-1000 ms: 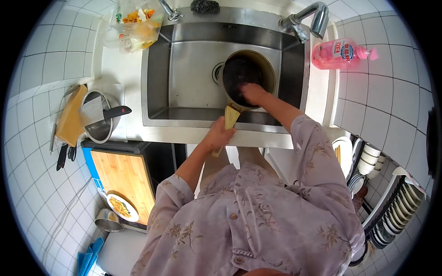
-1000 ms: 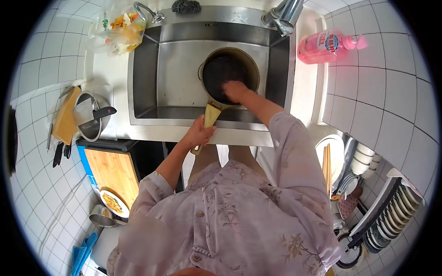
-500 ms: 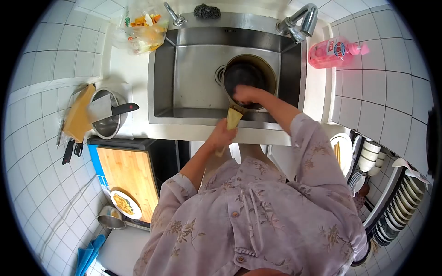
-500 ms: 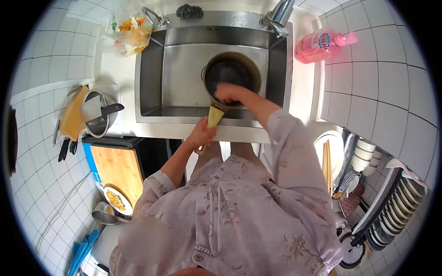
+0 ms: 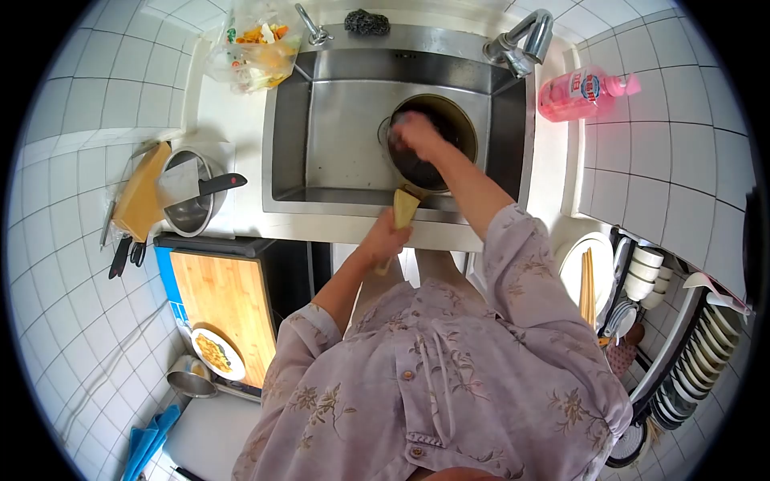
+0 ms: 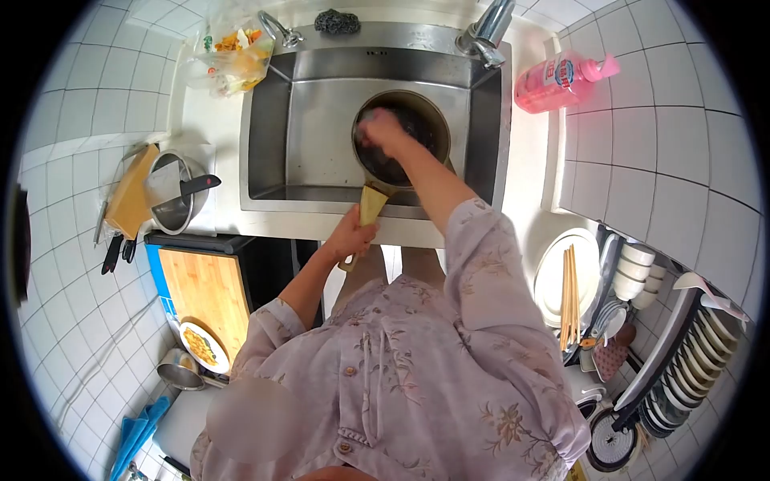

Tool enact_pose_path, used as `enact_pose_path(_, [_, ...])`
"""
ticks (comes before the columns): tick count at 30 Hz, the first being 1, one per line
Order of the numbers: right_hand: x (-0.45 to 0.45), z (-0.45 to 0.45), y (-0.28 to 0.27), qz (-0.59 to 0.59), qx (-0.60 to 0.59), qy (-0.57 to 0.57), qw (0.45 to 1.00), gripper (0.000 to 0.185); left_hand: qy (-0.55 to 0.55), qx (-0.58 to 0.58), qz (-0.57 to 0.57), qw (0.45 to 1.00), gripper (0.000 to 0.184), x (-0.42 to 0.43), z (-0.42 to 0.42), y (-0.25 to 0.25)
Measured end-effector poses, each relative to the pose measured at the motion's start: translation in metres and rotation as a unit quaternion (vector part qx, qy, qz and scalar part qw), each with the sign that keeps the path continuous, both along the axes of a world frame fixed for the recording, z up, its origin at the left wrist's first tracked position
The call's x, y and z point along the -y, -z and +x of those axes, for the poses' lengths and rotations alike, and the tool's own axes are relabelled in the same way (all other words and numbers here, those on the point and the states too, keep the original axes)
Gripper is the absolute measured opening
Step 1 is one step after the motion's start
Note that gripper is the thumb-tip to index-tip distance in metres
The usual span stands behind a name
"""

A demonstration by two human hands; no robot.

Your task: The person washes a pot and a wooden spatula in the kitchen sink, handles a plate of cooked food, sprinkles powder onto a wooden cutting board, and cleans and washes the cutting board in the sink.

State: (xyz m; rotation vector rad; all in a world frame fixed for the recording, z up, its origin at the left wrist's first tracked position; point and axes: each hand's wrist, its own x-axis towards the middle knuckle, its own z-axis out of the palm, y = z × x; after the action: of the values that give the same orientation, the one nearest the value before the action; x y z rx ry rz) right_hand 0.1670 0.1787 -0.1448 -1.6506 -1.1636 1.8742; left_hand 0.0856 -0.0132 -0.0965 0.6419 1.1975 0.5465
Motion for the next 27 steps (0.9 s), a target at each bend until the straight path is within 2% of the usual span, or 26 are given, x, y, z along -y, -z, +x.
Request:
enact_pose_path(1, [0.009, 0.003, -0.007, 0.024, 0.068, -0.183, 0.98, 0.023, -0.008, 0.001, 0.0, 1.0, 0.022, 0.0, -0.001, 0.0])
enact_pose_path(2, [0.015, 0.015, 0.014, 0.248, 0.109, -0.278, 0.922, 0.026, -0.017, 0.001, -0.001, 1.0, 0.022, 0.001, -0.003, 0.001])
enact_pose_path(3, [0.02, 0.027, 0.037, 0.456, 0.14, -0.356, 0.804, 0.03, -0.02, 0.001, 0.0, 1.0, 0.022, 0.002, -0.004, 0.002])
enact_pose_path(5, [0.002, 0.033, -0.011, 0.453, 0.267, -0.464, 0.713, 0.029, -0.025, -0.013, 0.004, 1.0, 0.023, 0.005, -0.005, 0.004])
enact_pose_path(6, [-0.017, 0.037, -0.006, 0.537, 0.251, -0.454, 0.665, 0.024, -0.025, -0.012, 0.002, 1.0, 0.023, 0.006, -0.005, 0.005])
enact_pose_path(7, [-0.032, 0.039, -0.023, 0.59, 0.312, -0.474, 0.574, 0.021, -0.022, -0.022, 0.007, 0.999, 0.023, 0.006, -0.005, 0.005])
enact_pose_path(8, [-0.045, 0.049, -0.023, 0.613, 0.32, -0.489, 0.531, 0.02, -0.019, -0.032, 0.013, 0.999, 0.022, 0.006, -0.005, 0.005])
enact_pose_path(9, [-0.045, 0.062, -0.019, 0.613, 0.32, -0.49, 0.531, 0.02, -0.02, -0.032, 0.012, 0.999, 0.022, 0.005, -0.005, 0.004])
enact_pose_path(11, [-0.041, 0.084, -0.002, 0.481, 0.493, -0.546, 0.476, 0.02, -0.044, -0.013, 0.0, 0.999, 0.022, 0.004, -0.007, 0.002])
enact_pose_path(13, [-0.01, 0.099, 0.016, 0.357, 0.512, -0.515, 0.588, 0.017, -0.044, -0.01, -0.001, 0.999, 0.022, 0.003, -0.006, 0.005])
enact_pose_path(15, [0.016, 0.1, 0.021, 0.283, 0.461, -0.54, 0.645, 0.018, -0.043, -0.008, -0.001, 0.999, 0.022, 0.003, -0.006, 0.008])
enact_pose_path(17, [0.031, 0.09, 0.022, 0.245, 0.271, -0.553, 0.749, 0.023, -0.029, 0.002, -0.003, 1.0, 0.022, 0.002, -0.007, 0.009])
enact_pose_path(19, [0.036, 0.071, 0.047, 0.343, 0.129, -0.492, 0.79, 0.027, -0.029, 0.011, -0.005, 1.0, 0.022, 0.0, -0.006, 0.01])
enact_pose_path(21, [0.026, 0.042, 0.037, 0.452, 0.208, -0.468, 0.731, 0.028, -0.03, 0.019, -0.009, 0.999, 0.022, -0.001, -0.005, 0.01])
enact_pose_path(22, [0.014, 0.039, 0.042, 0.451, 0.205, -0.468, 0.732, 0.028, -0.023, 0.006, -0.013, 1.0, 0.022, -0.002, -0.005, 0.009])
enact_pose_path(25, [-0.024, 0.04, 0.062, 0.58, 0.363, -0.377, 0.625, 0.022, -0.034, 0.002, -0.022, 0.999, 0.022, 0.0, -0.004, 0.005])
enact_pose_path(27, [-0.021, 0.063, 0.066, 0.512, 0.409, -0.35, 0.669, 0.023, -0.052, 0.02, -0.02, 0.998, 0.022, -0.001, -0.003, 0.004])
